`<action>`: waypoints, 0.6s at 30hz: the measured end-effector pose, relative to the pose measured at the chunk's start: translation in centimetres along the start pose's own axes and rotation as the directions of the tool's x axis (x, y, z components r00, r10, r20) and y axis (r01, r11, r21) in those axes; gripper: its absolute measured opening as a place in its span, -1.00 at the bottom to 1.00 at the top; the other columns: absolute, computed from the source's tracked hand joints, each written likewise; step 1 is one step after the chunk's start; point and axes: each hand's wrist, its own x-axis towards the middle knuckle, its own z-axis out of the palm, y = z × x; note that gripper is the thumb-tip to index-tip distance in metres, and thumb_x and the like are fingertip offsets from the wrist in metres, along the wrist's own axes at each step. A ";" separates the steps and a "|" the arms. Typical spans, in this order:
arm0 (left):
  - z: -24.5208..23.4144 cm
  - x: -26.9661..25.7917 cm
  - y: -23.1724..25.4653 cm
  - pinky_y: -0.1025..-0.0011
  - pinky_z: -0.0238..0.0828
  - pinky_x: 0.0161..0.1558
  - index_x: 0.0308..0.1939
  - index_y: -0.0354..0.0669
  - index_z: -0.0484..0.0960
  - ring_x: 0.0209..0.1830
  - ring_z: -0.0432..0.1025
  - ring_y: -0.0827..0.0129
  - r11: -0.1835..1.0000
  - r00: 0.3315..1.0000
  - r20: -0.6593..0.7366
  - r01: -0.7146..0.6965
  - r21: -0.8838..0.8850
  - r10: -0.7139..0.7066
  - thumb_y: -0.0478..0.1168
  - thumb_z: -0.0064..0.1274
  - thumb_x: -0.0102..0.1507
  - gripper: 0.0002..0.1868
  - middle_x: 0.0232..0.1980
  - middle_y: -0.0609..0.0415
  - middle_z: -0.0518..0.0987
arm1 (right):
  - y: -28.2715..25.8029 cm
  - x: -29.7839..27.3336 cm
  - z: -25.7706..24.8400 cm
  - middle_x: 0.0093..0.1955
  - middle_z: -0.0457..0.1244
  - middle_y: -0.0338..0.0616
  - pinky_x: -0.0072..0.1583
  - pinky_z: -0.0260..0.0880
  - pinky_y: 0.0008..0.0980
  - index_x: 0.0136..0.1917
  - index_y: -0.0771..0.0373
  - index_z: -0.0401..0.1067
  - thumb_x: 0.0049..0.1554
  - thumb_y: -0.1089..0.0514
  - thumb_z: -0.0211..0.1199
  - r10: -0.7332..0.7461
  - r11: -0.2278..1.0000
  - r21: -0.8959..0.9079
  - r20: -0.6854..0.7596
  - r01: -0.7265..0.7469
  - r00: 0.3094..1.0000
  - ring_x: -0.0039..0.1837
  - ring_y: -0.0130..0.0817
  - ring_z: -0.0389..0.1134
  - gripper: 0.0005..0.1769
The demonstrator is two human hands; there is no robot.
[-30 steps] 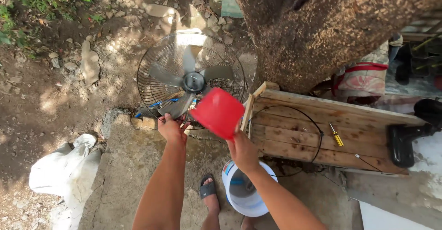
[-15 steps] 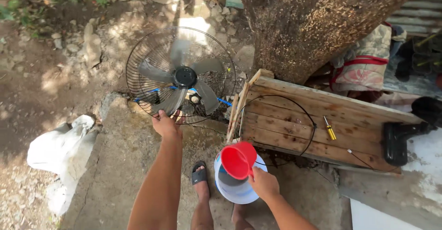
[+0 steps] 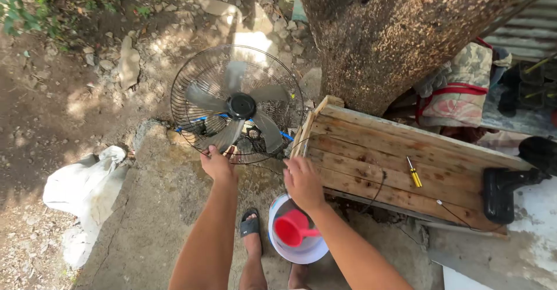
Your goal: Wiping down the grill, blades, and base of an electric fan with a rag and assembling it using a screwdriver.
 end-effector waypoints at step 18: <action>-0.2 -2.5 3.7 0.15 0.57 -0.43 0.03 -0.12 0.32 -0.35 0.54 0.18 0.999 0.997 0.073 0.028 -0.037 -0.025 -0.01 -0.16 0.43 -0.72 -0.08 -0.04 0.55 | -0.7 16.7 8.5 0.45 0.10 0.12 0.38 0.14 0.20 0.54 0.15 0.14 0.16 0.13 0.28 0.441 0.886 -0.299 0.301 -0.355 0.846 0.44 0.14 0.14 -0.27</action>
